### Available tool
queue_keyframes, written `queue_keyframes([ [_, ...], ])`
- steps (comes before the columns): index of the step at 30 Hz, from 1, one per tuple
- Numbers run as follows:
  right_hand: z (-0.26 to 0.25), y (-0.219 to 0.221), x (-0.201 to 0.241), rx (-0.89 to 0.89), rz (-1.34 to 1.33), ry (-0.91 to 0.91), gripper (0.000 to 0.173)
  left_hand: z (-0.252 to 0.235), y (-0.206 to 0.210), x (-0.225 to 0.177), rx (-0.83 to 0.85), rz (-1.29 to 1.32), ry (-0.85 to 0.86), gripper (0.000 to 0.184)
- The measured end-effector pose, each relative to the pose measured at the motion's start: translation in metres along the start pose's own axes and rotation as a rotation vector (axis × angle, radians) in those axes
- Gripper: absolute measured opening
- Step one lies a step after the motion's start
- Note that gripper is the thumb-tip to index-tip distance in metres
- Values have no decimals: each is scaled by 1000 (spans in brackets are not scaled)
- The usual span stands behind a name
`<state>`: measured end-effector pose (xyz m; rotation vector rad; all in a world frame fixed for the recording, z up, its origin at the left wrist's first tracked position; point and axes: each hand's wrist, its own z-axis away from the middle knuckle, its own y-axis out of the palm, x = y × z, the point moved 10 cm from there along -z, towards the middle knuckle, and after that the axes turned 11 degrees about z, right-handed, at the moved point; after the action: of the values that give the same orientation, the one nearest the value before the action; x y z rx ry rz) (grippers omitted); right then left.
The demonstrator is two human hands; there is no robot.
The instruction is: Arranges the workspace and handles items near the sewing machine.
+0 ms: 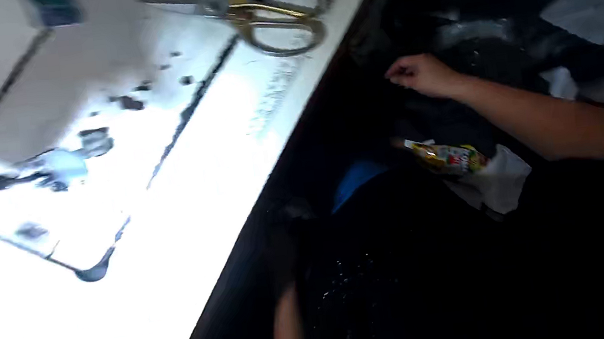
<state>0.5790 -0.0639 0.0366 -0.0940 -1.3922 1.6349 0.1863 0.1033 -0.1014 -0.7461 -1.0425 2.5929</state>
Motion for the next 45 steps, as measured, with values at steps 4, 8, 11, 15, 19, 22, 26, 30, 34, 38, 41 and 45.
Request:
queue_keyframes([
  [4, 26, 50, -43, 134, -257, 206, 27, -6, 1, 1, 48, -1, -20, 41],
  [8, 53, 125, -73, 348, 8, 185, 29, -7, 4, 4, 36, 25, -8, 41],
  [11, 68, 150, -95, 511, 356, 140, 41, -5, 2, 4, 12, 36, -10, 39],
  [15, 82, 150, -115, 653, 468, 164, 43, -6, 3, 5, 1, 56, 5, 37],
  [19, 90, 148, -122, 717, 474, 186, 44, -10, 5, 9, -12, 16, 4, 36],
  [22, 81, 148, -112, 618, 451, 106, 32, -9, 5, 11, -11, 17, -12, 36],
  [26, 70, 170, -86, 580, 560, -130, 31, -11, 6, 14, -20, 25, 8, 36],
  [30, 69, 186, -77, 603, 708, -236, 32, -11, 7, 17, -1, 12, -28, 36],
  [34, 69, 191, -79, 575, 721, -302, 28, -7, 5, 13, -23, 33, -17, 36],
  [38, 67, 192, -80, 590, 699, -367, 27, -7, 2, 9, -20, 45, -17, 36],
  [41, 64, 187, -80, 622, 658, -339, 30, -8, 3, 11, -25, 47, -5, 36],
  [45, 50, 157, -86, 366, 390, -278, 22, -10, 7, 17, -22, 39, -11, 36],
])
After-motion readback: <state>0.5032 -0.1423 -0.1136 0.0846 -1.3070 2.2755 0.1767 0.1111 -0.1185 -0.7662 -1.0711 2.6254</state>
